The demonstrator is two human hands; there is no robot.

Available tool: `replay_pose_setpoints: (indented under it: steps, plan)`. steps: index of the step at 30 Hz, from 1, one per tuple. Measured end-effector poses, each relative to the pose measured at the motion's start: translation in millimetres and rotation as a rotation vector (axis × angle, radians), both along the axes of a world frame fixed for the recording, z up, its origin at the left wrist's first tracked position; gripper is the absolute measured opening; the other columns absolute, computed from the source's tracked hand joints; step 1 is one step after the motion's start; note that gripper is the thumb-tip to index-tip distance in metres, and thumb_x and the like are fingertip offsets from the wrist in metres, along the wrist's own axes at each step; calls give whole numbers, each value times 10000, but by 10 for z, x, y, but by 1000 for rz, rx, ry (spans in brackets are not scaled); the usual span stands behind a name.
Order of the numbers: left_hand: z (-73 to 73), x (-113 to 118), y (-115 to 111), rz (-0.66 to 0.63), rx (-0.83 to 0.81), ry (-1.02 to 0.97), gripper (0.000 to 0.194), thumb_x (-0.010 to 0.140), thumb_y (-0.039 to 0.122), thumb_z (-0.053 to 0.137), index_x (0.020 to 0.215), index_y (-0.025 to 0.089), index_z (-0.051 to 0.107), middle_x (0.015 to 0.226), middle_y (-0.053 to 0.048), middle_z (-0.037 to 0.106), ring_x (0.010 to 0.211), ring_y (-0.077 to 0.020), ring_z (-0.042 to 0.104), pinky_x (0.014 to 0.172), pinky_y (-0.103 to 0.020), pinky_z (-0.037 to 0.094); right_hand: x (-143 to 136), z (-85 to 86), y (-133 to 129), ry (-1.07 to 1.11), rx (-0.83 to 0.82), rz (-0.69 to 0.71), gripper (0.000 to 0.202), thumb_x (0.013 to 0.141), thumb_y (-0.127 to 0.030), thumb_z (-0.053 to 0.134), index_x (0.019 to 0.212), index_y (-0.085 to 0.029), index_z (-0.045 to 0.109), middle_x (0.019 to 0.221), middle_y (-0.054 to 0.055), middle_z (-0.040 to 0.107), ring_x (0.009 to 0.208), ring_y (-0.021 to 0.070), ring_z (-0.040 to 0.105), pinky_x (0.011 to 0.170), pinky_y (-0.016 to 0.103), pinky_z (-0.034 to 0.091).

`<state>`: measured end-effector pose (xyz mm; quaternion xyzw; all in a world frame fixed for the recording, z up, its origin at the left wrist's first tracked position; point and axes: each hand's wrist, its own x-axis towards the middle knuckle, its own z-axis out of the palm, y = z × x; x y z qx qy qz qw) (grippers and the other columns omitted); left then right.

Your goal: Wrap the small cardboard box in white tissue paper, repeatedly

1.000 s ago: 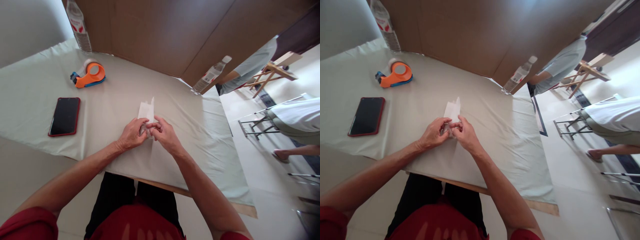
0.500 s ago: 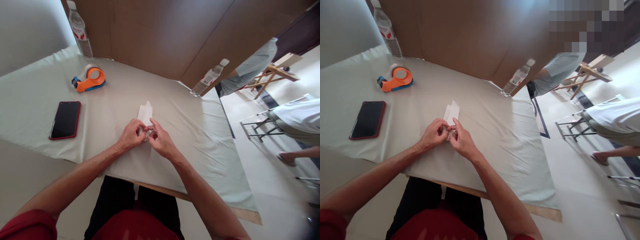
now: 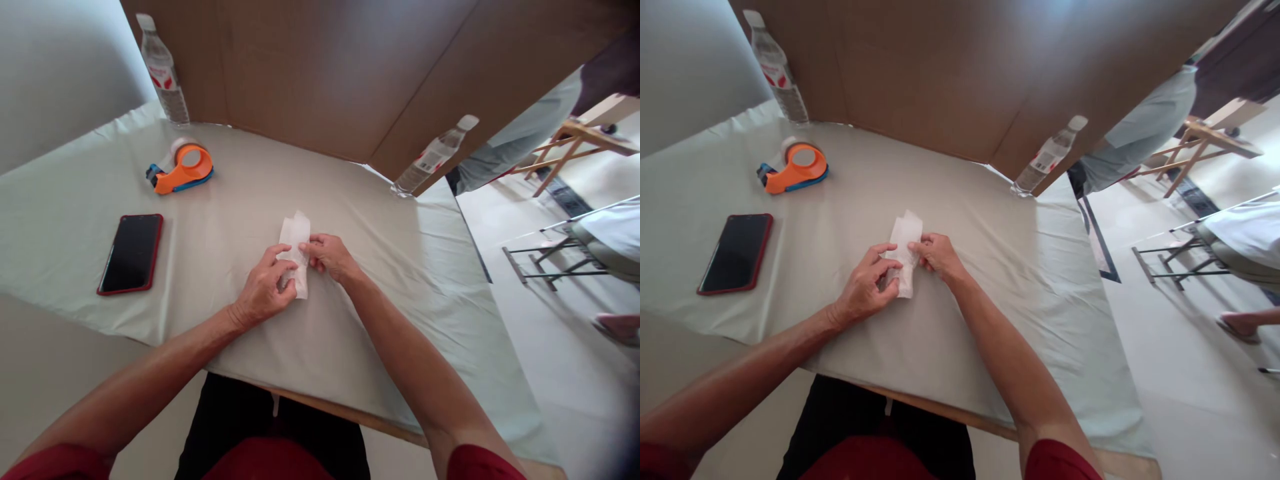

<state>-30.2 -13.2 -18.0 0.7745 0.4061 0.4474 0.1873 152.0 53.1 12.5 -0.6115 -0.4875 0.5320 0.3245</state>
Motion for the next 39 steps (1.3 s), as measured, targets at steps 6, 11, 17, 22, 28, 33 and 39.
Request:
replay_pose_setpoints:
  steps: [6,11,17,22,28,33,39]
  plan:
    - [5,-1,33,-65,117,102,385,810,71,529,1151,171,676,1140,-112,739,1006,-225,693,902,-370,588,-63,-33,151,-24,8,57,204,670,-268,760,722,-189,579,500,-85,481,431,56,363,417,214,261]
    - [-54,-17,82,-57,50,58,302,828,103,535,1081,156,692,1040,-101,759,953,-228,701,877,-374,591,-80,-99,112,136,154,67,279,619,-333,785,809,-170,661,705,-31,632,619,102,515,592,246,421]
    - [-18,-22,50,42,7,76,270,812,171,589,1069,173,675,1066,-105,680,971,-231,675,863,-373,584,-95,-68,-175,266,330,104,298,683,-344,788,927,-203,692,879,-3,709,817,158,626,800,301,512]
    - [-79,-73,80,175,8,2,650,731,242,698,1339,133,494,1199,-149,575,1114,-276,600,957,-449,552,-58,-1,-439,107,429,211,189,802,-374,709,820,-210,616,785,-17,641,762,151,601,747,279,487]
    - [-131,-156,185,-52,-105,18,381,767,249,750,1123,206,622,1287,-132,579,1243,-295,556,1076,-476,467,22,-10,-716,-94,590,360,76,842,-256,625,913,-227,626,1171,65,724,1111,217,662,981,360,486]
    - [-62,-190,163,-99,-162,7,175,759,195,725,898,188,618,1265,-146,625,1221,-285,595,1053,-464,484,76,-179,-916,-349,785,444,394,823,-250,673,1211,-236,608,1411,150,622,1331,280,570,1115,491,432]
    - [-4,-212,166,-146,-278,-99,159,743,240,686,890,204,638,1196,-109,722,1230,-278,627,1070,-454,489,-22,-266,-833,-348,774,331,285,856,-256,614,1140,-252,625,1316,115,679,1257,267,609,1078,471,456]
